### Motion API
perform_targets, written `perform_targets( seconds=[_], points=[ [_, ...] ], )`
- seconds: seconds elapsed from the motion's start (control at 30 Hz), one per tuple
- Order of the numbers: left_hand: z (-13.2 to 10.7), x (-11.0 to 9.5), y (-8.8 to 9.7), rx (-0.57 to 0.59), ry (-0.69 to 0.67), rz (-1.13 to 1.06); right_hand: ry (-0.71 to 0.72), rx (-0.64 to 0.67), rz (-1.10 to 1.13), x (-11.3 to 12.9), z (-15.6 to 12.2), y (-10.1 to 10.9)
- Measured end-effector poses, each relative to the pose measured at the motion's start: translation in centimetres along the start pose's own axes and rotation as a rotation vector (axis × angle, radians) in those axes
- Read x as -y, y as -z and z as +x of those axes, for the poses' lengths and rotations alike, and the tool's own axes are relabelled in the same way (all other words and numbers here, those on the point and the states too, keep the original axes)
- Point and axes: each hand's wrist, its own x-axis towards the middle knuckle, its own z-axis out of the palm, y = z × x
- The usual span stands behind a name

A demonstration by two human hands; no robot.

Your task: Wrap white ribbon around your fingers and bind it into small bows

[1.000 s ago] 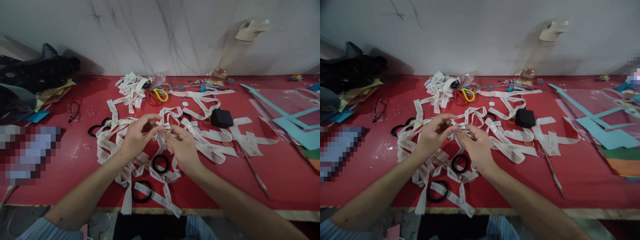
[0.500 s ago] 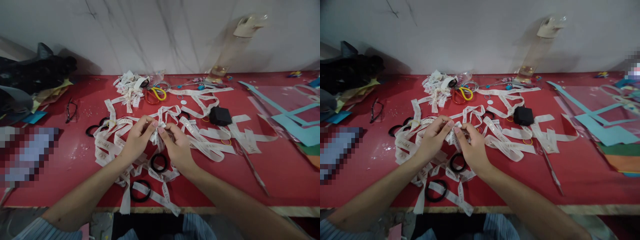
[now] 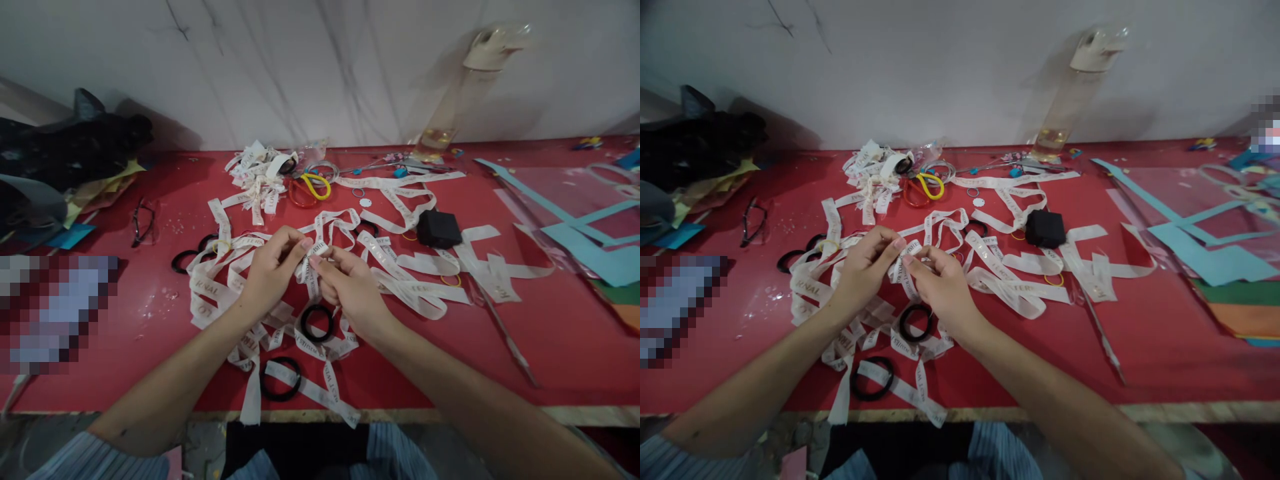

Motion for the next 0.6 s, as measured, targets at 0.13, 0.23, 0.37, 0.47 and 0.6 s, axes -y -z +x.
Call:
perform_targets(
  seconds=[0.13, 0.23, 0.37, 0.47, 0.6],
  points=[
    [-0.37, -0.14, -0.32, -0.009, 0.024, 0.059, 0.042, -0.045, -0.071, -0.27, -0.29, 0.07],
    [-0.77, -0.25, -0.61, -0.045, -0.054, 0.113, 0.072, -0.072, -0.050, -0.51, -0.66, -0.03],
    [-0.99, -0.40, -0.53, -0.077, -0.166, 0.157, 0.098, -0.062, 0.005, -0.68, -0.93, -0.25],
    [-0.66, -0.49, -0.24, -0.068, -0.166, 0.125, 0.095, -0.063, 0.005, -0.66, -0.75, -0.26],
    [-0.02, -0.44, -0.06, -0.028, -0.071, 0.002, 0.086, -0.052, -0.032, -0.60, -0.34, -0.07]
  ],
)
